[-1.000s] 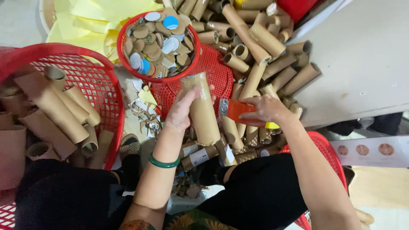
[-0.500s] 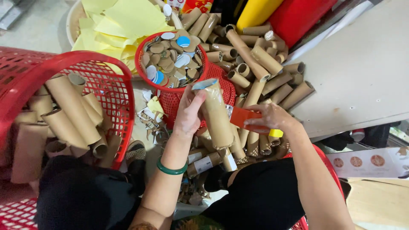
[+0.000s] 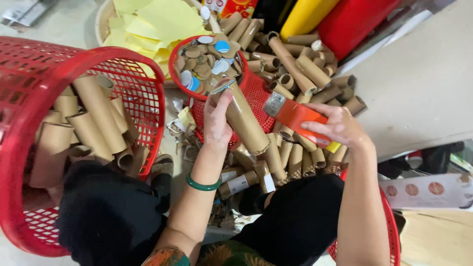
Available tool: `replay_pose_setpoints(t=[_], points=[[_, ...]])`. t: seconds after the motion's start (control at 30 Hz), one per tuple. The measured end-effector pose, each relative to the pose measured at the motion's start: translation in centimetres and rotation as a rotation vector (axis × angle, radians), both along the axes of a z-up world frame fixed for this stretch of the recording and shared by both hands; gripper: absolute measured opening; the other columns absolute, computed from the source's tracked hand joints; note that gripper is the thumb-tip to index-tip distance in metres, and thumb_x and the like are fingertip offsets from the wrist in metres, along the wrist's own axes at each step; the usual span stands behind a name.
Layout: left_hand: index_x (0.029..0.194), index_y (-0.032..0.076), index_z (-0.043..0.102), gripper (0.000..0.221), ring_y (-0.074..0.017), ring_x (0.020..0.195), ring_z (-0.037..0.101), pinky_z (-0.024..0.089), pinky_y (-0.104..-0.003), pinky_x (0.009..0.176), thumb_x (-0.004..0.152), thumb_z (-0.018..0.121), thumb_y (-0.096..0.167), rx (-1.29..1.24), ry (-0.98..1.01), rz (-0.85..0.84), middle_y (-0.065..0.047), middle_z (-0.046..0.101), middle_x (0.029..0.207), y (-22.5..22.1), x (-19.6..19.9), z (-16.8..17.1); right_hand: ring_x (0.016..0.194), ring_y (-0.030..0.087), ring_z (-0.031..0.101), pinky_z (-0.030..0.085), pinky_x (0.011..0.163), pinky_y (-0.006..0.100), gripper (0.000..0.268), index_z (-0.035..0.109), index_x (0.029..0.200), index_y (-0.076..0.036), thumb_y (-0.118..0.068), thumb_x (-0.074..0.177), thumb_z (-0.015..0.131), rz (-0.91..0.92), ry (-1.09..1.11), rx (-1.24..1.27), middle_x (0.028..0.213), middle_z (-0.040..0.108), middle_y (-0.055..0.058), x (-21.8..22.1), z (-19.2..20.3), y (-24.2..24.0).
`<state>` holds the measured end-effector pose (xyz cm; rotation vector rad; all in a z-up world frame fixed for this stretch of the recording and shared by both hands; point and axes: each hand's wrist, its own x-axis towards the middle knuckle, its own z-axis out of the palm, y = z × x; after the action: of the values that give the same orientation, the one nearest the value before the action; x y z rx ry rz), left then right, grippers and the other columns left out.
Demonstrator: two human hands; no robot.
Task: Applying adhesive circles and tape to the ends of cardboard tubes.
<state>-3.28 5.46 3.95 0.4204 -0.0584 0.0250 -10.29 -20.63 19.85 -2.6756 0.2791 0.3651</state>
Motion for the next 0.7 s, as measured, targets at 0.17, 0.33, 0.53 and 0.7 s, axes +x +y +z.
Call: replay_pose_setpoints(t=[0.17, 0.33, 0.53, 0.7], points=[[0.122, 0.008, 0.061, 0.036, -0.0248, 0.100, 0.070, 0.058, -0.041, 0.087, 0.088, 0.070, 0.007, -0.152, 0.159, -0.024, -0.011, 0.069, 0.113, 0.4, 2.3, -1.8, 0.088, 0.028, 0.077, 0.059, 0.086, 0.040, 0.074, 0.068, 0.133, -0.017, -0.056, 0.071, 0.076, 0.210, -0.028, 0.064, 0.102, 0.080, 0.014, 4.3, -8.3, -2.1], [0.120, 0.014, 0.061, 0.048, -0.0213, 0.099, 0.066, 0.054, -0.037, 0.087, 0.078, 0.078, -0.001, 0.141, 0.188, 0.061, -0.010, 0.066, 0.111, -0.7, 3.5, -8.2, 0.106, 0.034, 0.073, 0.055, 0.097, 0.044, 0.077, 0.069, 0.133, -0.024, -0.069, 0.071, 0.073, 0.387, 0.193, -0.214, 0.112, 0.077, 0.016, 7.1, -13.4, -1.1], [0.100, 0.009, 0.077, 0.038, -0.0331, 0.097, 0.070, 0.053, -0.045, 0.088, 0.073, 0.090, 0.033, 1.751, -0.141, 0.338, -0.012, 0.076, 0.101, 0.5, 1.8, -8.7, 0.123, 0.036, 0.063, 0.049, 0.107, 0.044, 0.086, 0.062, 0.141, -0.033, -0.076, 0.067, 0.072, 0.365, 0.331, -0.213, 0.131, 0.067, 0.015, 10.3, -13.9, -2.7], [0.113, 0.011, 0.073, 0.051, -0.0346, 0.116, 0.070, 0.055, -0.045, 0.099, 0.078, 0.079, 0.047, 2.065, 0.296, -0.488, -0.015, 0.074, 0.120, 0.2, 2.8, -9.0, 0.125, 0.033, 0.061, 0.045, 0.109, 0.043, 0.085, 0.064, 0.139, -0.032, -0.076, 0.068, 0.069, 0.390, 0.269, -0.238, 0.128, 0.072, 0.010, 10.1, -14.0, -3.9]])
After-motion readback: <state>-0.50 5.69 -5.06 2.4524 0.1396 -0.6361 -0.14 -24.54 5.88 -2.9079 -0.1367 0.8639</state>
